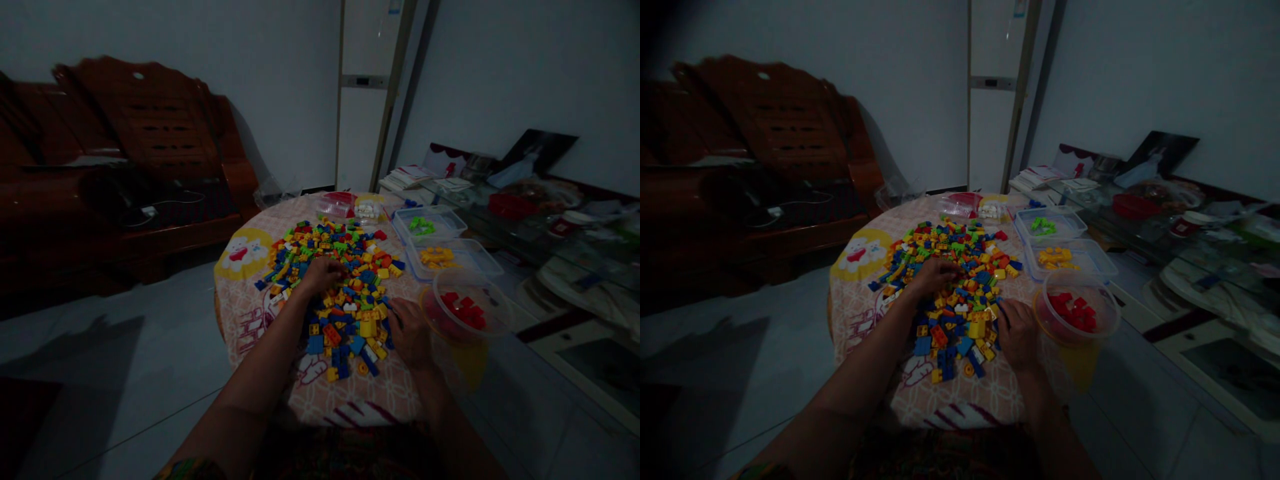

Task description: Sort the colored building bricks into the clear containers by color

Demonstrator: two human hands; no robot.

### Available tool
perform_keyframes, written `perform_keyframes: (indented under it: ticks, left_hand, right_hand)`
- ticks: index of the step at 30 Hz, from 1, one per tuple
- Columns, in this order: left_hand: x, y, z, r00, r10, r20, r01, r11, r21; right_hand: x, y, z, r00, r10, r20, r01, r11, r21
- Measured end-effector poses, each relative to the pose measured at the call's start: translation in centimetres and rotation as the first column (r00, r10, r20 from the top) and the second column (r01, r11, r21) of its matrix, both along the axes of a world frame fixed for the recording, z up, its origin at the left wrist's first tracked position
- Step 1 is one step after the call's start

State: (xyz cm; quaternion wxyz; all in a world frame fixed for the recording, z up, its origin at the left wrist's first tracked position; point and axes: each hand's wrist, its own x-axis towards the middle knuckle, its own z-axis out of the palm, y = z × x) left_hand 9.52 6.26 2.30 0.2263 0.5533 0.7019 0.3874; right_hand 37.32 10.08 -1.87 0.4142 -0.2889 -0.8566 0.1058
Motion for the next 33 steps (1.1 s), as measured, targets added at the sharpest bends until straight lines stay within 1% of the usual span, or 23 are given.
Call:
perform_keyframes:
  ticks: [2,3,4,6,8,10,13,16,18,19,20,21,22,23,24,25,26,27,29,33]
  left_hand:
    - [-0.3,-0.2,-0.1,0.973,-0.064,0.224,0.055,0.997,0.047]
    - [-0.4,-0.3,-0.2,0.949,-0.082,0.304,0.063,0.995,0.072]
    - [-0.5,-0.4,-0.3,0.932,-0.086,0.353,0.056,0.994,0.094]
    - [-0.7,-0.4,-0.3,0.925,-0.073,0.374,0.028,0.992,0.124]
    - [-0.8,-0.4,-0.1,0.937,-0.063,0.343,0.013,0.989,0.145]
    - [-0.7,-0.3,0.1,0.961,-0.040,0.272,-0.006,0.986,0.165]
    - [-0.2,-0.2,0.5,0.997,0.014,0.081,-0.026,0.988,0.152]
    - [0.3,-0.1,0.7,0.992,0.031,-0.119,-0.020,0.996,0.092]
    - [0.6,0.1,0.5,0.981,0.029,-0.191,-0.016,0.997,0.072]
    - [0.7,0.2,0.4,0.980,0.028,-0.195,-0.014,0.997,0.072]
    - [0.7,0.3,0.2,0.986,0.025,-0.164,-0.012,0.997,0.077]
    - [0.7,0.3,0.1,0.996,0.019,-0.090,-0.011,0.996,0.086]
    - [0.7,0.4,0.0,1.000,0.002,0.025,-0.004,0.996,0.092]
    - [0.6,0.3,-0.1,0.986,-0.032,0.166,0.015,0.995,0.100]
    - [0.7,0.2,0.0,0.947,-0.074,0.312,0.040,0.993,0.114]
    - [0.7,0.0,0.1,0.891,-0.122,0.438,0.070,0.989,0.133]
    - [0.8,-0.2,0.4,0.832,-0.169,0.529,0.103,0.983,0.152]
    - [1.0,-0.5,0.7,0.784,-0.210,0.585,0.136,0.976,0.168]
    - [1.4,-1.1,1.7,0.732,-0.263,0.628,0.191,0.965,0.181]
    - [2.6,-1.9,3.4,0.710,-0.322,0.626,0.309,0.941,0.134]
  right_hand:
    - [0.0,0.0,0.1,1.000,0.002,0.004,-0.002,1.000,0.001]
    - [0.0,0.0,0.1,1.000,0.002,0.004,-0.002,1.000,0.004]
    - [0.0,-0.1,0.2,1.000,0.003,0.004,-0.003,1.000,0.007]
    - [-0.1,-0.1,0.1,1.000,0.004,0.004,-0.004,1.000,0.015]
    - [-0.1,0.0,0.0,1.000,0.004,0.008,-0.004,1.000,0.018]
    - [-0.1,0.0,-0.1,1.000,0.004,0.015,-0.004,1.000,0.015]
    - [-0.1,0.0,-0.2,1.000,0.004,0.014,-0.005,1.000,0.018]
    - [-0.1,0.0,-0.1,1.000,0.007,0.010,-0.008,1.000,0.021]
    - [-0.1,0.0,-0.1,1.000,0.007,0.007,-0.008,1.000,0.018]
    - [0.0,-0.1,-0.1,1.000,0.006,0.005,-0.006,1.000,0.016]
    - [0.0,-0.1,-0.1,1.000,0.003,0.001,-0.003,1.000,0.015]
    - [0.0,0.0,-0.1,1.000,0.001,-0.003,-0.001,1.000,0.017]
    - [0.0,0.0,-0.1,1.000,0.001,-0.008,-0.001,1.000,0.023]
    - [0.0,0.0,-0.1,1.000,0.002,-0.015,-0.001,0.999,0.035]
    - [0.0,-0.1,0.0,1.000,0.001,-0.023,0.001,0.999,0.051]
    - [0.0,-0.1,0.2,1.000,-0.002,-0.031,0.004,0.998,0.068]
    - [-0.1,-0.2,0.5,0.999,-0.003,-0.040,0.007,0.996,0.084]
    - [-0.3,-0.4,0.9,0.999,-0.001,-0.048,0.005,0.996,0.093]
    - [-0.8,-0.8,2.0,0.997,0.021,-0.068,-0.015,0.996,0.092]
    - [-2.6,-2.0,3.9,0.990,0.078,-0.115,-0.071,0.995,0.065]
